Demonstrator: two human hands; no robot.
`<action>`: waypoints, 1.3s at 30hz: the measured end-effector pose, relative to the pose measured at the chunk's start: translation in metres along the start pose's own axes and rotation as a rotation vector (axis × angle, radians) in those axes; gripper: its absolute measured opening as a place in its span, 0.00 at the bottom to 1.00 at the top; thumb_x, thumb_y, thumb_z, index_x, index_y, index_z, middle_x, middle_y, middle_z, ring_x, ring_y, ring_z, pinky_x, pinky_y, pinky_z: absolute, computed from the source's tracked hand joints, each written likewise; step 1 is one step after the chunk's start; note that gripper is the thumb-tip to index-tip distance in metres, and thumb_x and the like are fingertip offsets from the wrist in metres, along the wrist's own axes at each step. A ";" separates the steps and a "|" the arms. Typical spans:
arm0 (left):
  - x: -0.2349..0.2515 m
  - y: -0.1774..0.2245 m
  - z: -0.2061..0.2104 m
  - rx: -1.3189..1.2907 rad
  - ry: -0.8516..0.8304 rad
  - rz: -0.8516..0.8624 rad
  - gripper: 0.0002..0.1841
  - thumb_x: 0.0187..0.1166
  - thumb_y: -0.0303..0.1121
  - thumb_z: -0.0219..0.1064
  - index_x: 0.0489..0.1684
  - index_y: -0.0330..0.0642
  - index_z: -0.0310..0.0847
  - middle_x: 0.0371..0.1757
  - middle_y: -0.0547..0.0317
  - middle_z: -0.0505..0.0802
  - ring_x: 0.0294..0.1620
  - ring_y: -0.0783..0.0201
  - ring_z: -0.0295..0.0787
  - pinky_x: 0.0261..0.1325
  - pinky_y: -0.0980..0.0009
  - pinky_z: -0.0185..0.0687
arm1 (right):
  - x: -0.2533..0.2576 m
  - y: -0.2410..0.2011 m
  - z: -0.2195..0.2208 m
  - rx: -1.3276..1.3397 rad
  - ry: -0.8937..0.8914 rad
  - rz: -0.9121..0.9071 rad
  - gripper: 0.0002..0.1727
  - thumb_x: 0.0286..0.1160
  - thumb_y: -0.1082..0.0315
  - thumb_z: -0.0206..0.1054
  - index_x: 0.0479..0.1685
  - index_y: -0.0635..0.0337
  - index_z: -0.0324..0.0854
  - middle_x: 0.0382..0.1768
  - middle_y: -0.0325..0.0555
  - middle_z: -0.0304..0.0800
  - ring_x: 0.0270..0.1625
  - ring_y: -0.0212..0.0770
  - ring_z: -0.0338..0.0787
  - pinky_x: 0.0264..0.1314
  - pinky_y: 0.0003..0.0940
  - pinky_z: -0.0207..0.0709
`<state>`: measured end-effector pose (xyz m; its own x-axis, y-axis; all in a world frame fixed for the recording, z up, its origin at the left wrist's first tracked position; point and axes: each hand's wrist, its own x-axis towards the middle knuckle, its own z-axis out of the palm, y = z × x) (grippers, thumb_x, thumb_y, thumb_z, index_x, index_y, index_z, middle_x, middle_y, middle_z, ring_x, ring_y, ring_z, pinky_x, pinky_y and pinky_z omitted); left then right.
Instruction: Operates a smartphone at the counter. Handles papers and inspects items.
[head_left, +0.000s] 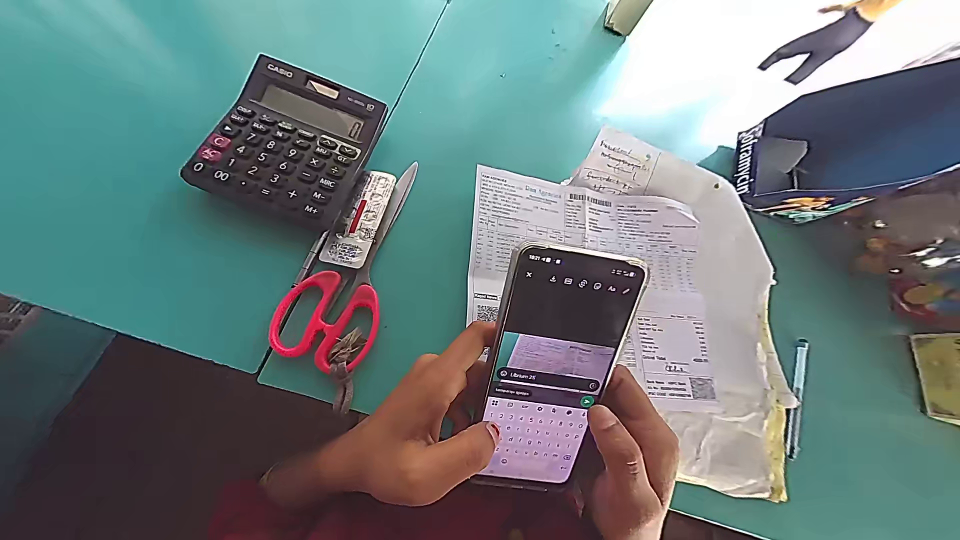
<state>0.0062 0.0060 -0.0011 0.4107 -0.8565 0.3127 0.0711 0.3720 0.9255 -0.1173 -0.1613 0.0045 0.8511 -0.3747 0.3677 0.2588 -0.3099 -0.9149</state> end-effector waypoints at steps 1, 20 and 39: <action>0.000 0.000 0.000 0.004 0.002 0.000 0.31 0.77 0.28 0.56 0.79 0.24 0.52 0.53 0.63 0.89 0.35 0.90 0.81 0.30 0.92 0.75 | 0.000 0.000 0.000 0.001 -0.001 0.001 0.13 0.88 0.61 0.50 0.52 0.56 0.79 0.44 0.20 0.91 0.49 0.11 0.88 0.52 0.09 0.82; -0.002 -0.004 -0.001 -0.038 0.020 0.008 0.30 0.80 0.33 0.59 0.82 0.37 0.55 0.58 0.68 0.89 0.33 0.90 0.81 0.26 0.92 0.76 | -0.002 0.003 -0.003 0.046 -0.035 -0.025 0.25 0.93 0.47 0.45 0.53 0.59 0.78 0.44 0.24 0.91 0.51 0.13 0.87 0.54 0.13 0.81; -0.003 -0.005 0.000 -0.265 0.115 0.052 0.29 0.80 0.26 0.57 0.82 0.49 0.54 0.62 0.70 0.88 0.38 0.86 0.86 0.27 0.91 0.79 | -0.016 -0.008 -0.021 -0.265 -0.051 -0.084 0.26 0.92 0.48 0.49 0.74 0.56 0.75 0.48 0.26 0.93 0.46 0.13 0.89 0.46 0.10 0.83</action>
<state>0.0052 0.0067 -0.0068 0.5195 -0.7931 0.3180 0.2756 0.5078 0.8162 -0.1422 -0.1709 0.0093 0.8554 -0.2961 0.4251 0.2064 -0.5578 -0.8039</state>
